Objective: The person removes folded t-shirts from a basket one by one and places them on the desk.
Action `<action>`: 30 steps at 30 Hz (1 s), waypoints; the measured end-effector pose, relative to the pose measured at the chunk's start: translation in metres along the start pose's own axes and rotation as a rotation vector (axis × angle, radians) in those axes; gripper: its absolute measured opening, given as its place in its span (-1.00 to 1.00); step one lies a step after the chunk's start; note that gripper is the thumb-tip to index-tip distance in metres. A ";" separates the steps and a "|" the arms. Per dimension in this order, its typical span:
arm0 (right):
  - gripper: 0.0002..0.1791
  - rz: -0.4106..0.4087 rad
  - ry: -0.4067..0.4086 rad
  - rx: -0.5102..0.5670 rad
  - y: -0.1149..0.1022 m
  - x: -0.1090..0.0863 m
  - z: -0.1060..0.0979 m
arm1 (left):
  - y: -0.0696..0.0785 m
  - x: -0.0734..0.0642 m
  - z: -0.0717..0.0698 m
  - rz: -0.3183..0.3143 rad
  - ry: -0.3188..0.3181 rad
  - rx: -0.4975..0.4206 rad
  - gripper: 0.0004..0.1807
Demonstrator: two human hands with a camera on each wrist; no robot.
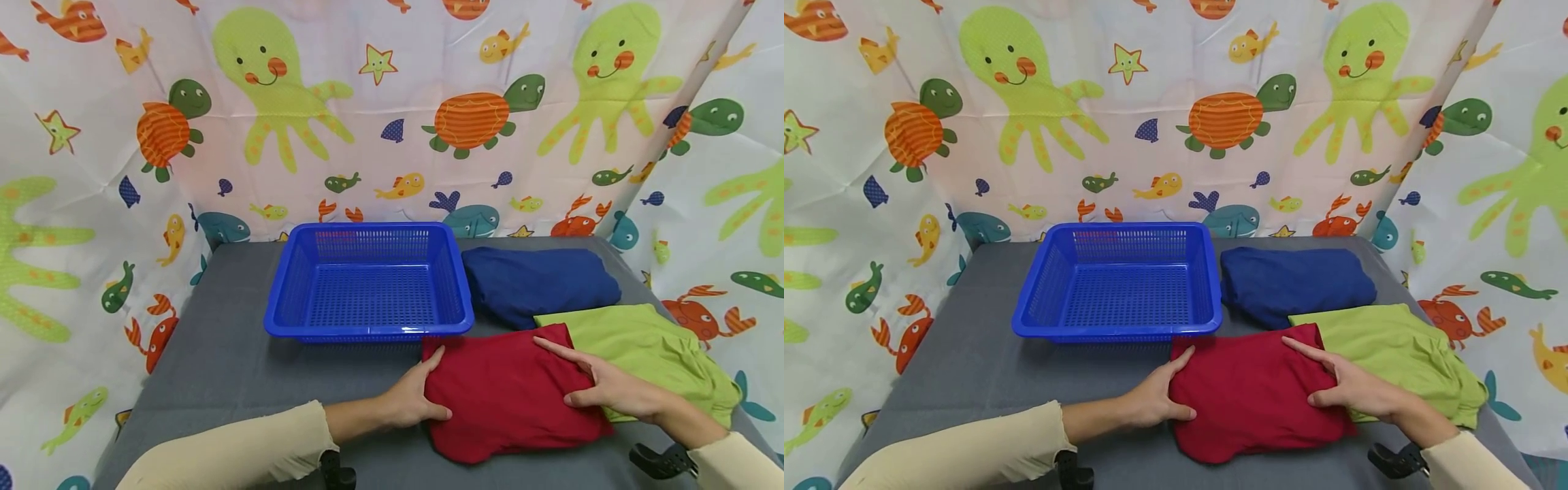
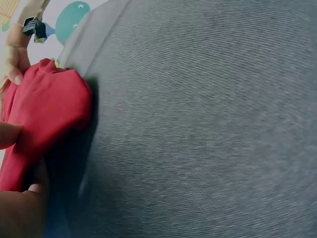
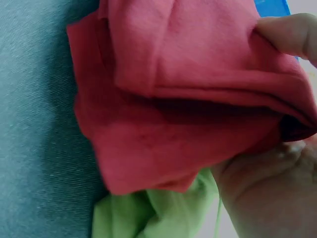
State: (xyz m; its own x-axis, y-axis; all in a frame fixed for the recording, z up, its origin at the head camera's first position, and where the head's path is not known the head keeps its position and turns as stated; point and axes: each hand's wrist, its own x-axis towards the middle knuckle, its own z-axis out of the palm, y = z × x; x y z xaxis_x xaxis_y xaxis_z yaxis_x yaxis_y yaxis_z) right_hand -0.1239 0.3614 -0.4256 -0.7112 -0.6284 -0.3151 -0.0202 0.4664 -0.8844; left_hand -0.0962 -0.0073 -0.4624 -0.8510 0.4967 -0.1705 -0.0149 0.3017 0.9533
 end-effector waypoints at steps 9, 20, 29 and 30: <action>-0.11 -0.079 -0.078 0.025 0.020 0.005 0.005 | -0.011 -0.001 -0.011 -0.055 -0.068 0.046 0.17; -0.13 -0.050 -0.188 0.155 0.023 0.011 -0.005 | -0.014 0.004 -0.025 -0.114 -0.247 -0.241 0.10; -0.17 0.015 -0.180 0.138 0.017 0.010 -0.009 | -0.017 0.008 -0.037 -0.111 -0.343 -0.282 -0.02; -0.17 0.018 -0.182 0.142 0.017 0.010 -0.010 | -0.017 0.008 -0.038 -0.116 -0.354 -0.282 -0.04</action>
State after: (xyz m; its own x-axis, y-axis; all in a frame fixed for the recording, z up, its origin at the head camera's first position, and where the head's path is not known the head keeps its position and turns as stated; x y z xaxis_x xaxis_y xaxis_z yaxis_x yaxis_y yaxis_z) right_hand -0.1381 0.3690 -0.4405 -0.5721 -0.7286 -0.3767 0.0993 0.3944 -0.9136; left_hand -0.1230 -0.0393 -0.4704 -0.6047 0.7345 -0.3078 -0.2832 0.1629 0.9451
